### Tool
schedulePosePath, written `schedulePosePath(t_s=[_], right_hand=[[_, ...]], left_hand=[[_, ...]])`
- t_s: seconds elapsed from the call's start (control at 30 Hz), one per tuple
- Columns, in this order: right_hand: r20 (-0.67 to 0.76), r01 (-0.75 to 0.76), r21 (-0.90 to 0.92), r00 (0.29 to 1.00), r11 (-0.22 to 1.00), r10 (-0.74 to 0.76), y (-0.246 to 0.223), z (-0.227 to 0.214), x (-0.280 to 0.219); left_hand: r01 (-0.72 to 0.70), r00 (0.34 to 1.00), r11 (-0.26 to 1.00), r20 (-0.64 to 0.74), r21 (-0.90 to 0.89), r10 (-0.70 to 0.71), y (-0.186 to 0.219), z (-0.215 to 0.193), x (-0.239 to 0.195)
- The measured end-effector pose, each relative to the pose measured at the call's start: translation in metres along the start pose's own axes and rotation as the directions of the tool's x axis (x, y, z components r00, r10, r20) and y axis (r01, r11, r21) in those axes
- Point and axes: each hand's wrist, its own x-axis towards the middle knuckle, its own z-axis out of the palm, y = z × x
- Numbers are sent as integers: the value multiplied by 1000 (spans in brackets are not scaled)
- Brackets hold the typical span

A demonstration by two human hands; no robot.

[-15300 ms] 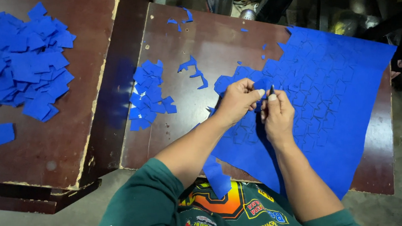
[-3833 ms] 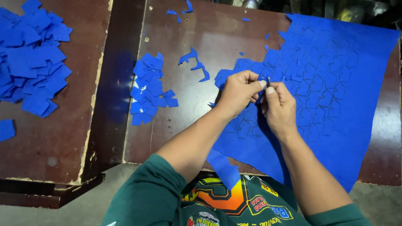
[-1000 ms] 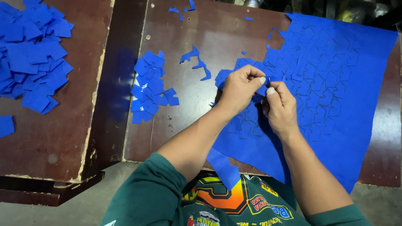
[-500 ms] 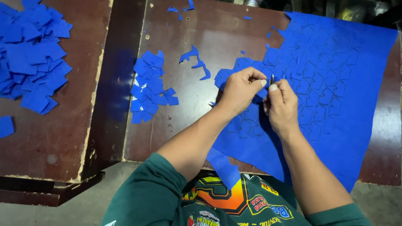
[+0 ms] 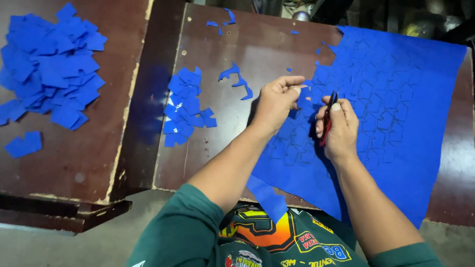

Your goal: The person is using small scissors to cut out numerous small, identically shaped blue fabric pieces from a larger sheet of blue fabric on a wooden table.

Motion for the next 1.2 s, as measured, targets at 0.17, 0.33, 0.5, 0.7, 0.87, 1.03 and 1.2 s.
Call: schedulePosePath(t_s=[0.17, 0.33, 0.5, 0.7, 0.87, 1.03, 1.2], right_hand=[[7, 17, 26, 1000, 1000, -17, 5, -2, 1], [4, 0, 45, 1000, 999, -1, 6, -5, -1], [7, 4, -18, 1000, 1000, -4, 9, -8, -1], [42, 57, -71, 998, 996, -54, 8, -10, -5], [106, 2, -131, 994, 991, 12, -6, -9, -9], [151, -85, -249, 980, 965, 126, -18, -11, -6], [241, 352, -721, 935, 597, -261, -2, -31, -8]], left_hand=[[187, 982, 975, -4, -119, -188, 2, -9, 6], [278, 960, 960, -13, -41, -279, 6, -50, 15], [55, 988, 866, -150, 496, 23, 43, -104, 7], [-148, 887, 10, 128, 989, 443, 100, -142, -15], [-259, 852, -152, 300, 954, 429, 50, -69, -63], [-373, 885, -112, 389, 921, 255, 5, -48, -93], [-370, 856, -211, 420, 905, 303, 6, -39, -94]])
